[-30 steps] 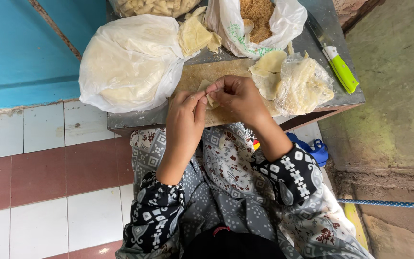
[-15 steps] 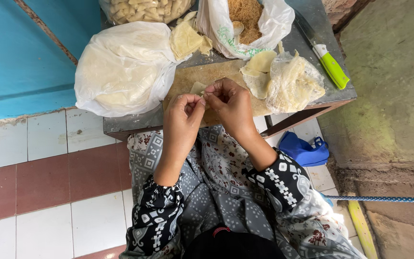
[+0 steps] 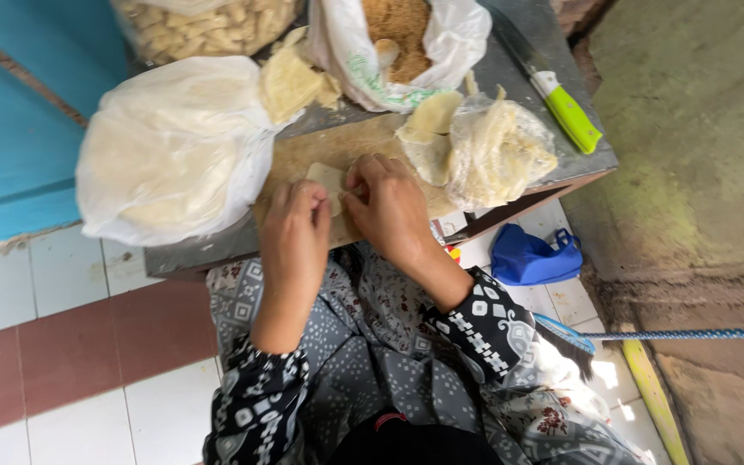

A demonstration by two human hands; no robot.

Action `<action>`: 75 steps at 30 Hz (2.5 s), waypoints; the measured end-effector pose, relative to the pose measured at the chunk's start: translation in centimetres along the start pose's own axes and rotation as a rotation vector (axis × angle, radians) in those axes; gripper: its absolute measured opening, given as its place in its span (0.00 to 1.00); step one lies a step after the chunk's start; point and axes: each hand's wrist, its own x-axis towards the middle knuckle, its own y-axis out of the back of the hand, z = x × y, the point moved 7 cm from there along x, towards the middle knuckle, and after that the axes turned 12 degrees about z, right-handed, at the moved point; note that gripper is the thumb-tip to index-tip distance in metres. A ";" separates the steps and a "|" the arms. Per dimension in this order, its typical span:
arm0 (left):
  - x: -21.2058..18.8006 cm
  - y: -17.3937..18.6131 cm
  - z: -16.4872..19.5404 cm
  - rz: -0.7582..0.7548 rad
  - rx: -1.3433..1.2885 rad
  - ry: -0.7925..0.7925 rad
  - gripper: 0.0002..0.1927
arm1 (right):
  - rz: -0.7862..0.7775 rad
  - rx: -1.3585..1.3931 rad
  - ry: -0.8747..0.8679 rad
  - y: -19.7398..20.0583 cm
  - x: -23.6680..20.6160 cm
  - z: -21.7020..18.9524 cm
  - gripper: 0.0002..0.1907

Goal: The person sits on the floor and folds thin dough wrappers around a spoonful of brown filling, pinching each wrapper closed into a parcel and setting finished parcels aside. They repeat the folding cycle with new wrappers, occasionally repositioning dough pieces on the board.

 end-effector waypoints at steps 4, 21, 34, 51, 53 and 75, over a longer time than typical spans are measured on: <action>-0.3 -0.2 1.0 -0.094 0.124 -0.099 0.04 | 0.091 -0.046 0.026 4.3 -1.4 0.7 0.08; -2.6 -0.1 0.6 0.056 0.224 -0.027 0.09 | -0.054 -0.748 0.232 16.5 -3.5 10.7 0.24; -1.2 0.4 -1.4 -0.023 0.327 0.175 0.20 | -0.020 -0.703 0.296 17.0 -3.1 11.9 0.25; 0.5 -1.3 -3.5 -0.195 0.131 0.484 0.23 | -0.259 0.123 0.330 -0.6 3.0 -0.2 0.16; 0.6 -1.1 -3.4 -0.165 0.104 0.464 0.23 | -0.328 -0.048 0.362 -1.8 2.9 -0.3 0.22; 1.4 -1.7 -1.9 -0.146 0.165 0.236 0.10 | -0.118 -0.495 0.582 0.7 5.7 0.8 0.20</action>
